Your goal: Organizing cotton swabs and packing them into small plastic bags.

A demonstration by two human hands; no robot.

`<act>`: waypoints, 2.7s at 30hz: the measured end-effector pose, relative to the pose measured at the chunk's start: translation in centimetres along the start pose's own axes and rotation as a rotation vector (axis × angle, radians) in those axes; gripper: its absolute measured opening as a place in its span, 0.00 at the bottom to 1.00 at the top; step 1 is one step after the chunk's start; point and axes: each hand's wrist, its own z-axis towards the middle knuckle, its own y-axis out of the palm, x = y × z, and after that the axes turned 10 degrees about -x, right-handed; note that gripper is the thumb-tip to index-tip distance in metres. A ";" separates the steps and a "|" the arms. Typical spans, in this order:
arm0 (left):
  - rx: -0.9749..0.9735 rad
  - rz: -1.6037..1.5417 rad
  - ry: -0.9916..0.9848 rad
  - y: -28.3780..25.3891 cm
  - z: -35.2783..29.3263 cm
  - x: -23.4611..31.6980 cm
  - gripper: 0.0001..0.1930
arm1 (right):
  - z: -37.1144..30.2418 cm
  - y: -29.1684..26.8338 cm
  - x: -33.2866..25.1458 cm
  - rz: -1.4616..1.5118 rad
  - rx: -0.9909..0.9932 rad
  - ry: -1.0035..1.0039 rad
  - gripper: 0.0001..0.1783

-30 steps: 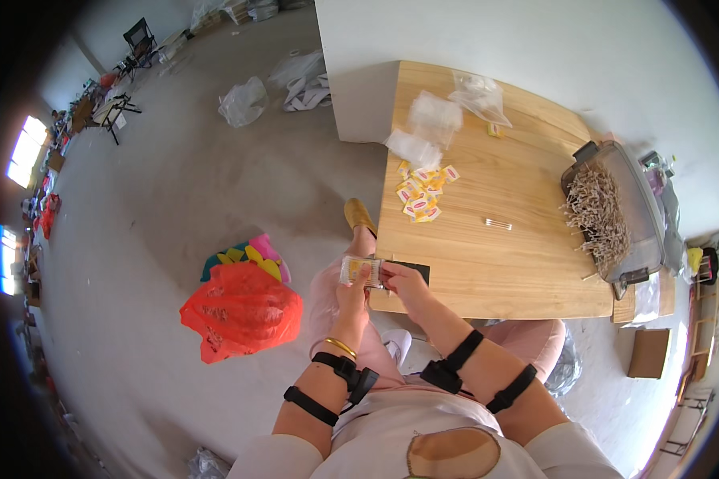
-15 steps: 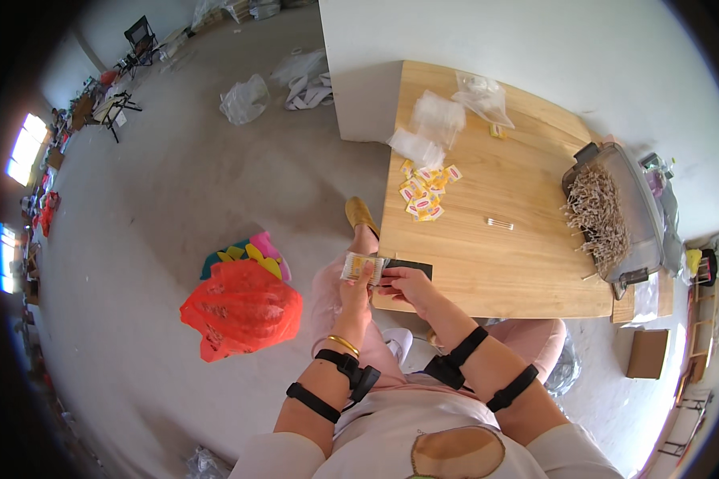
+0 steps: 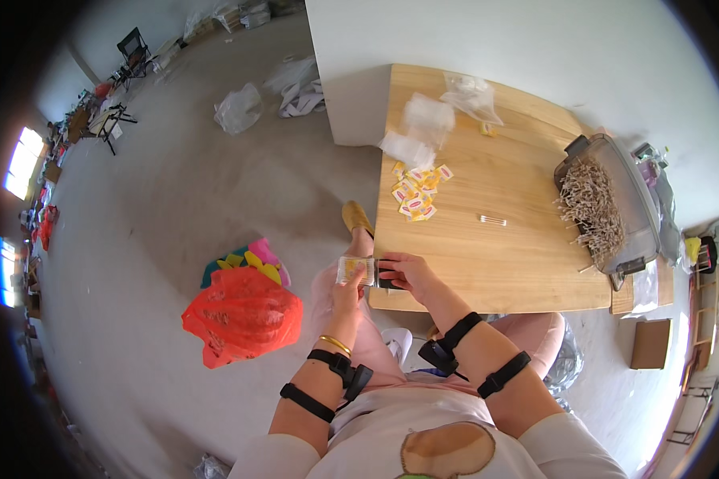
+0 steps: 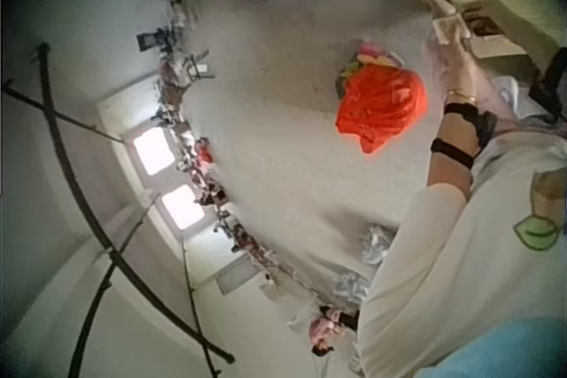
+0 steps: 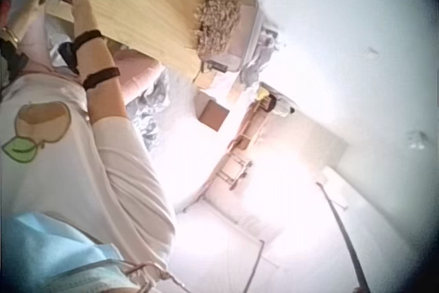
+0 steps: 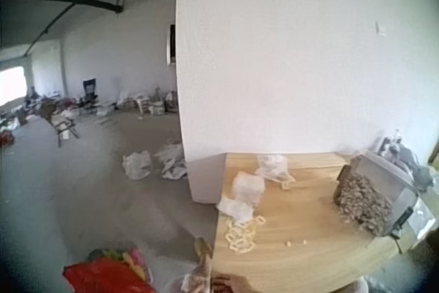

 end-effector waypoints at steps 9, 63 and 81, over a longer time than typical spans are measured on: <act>0.014 -0.227 0.059 -4.7 -0.6 3.8 0.25 | -0.9 5.6 -0.6 -0.444 -0.117 -0.043 0.19; -0.849 0.483 0.825 15.0 -24.6 13.7 0.08 | -29.2 2.9 -10.0 -0.371 -0.140 -0.952 0.09; -0.840 0.340 0.793 15.2 -24.1 12.7 0.06 | -28.1 3.1 -9.7 -0.391 -0.052 -1.017 0.07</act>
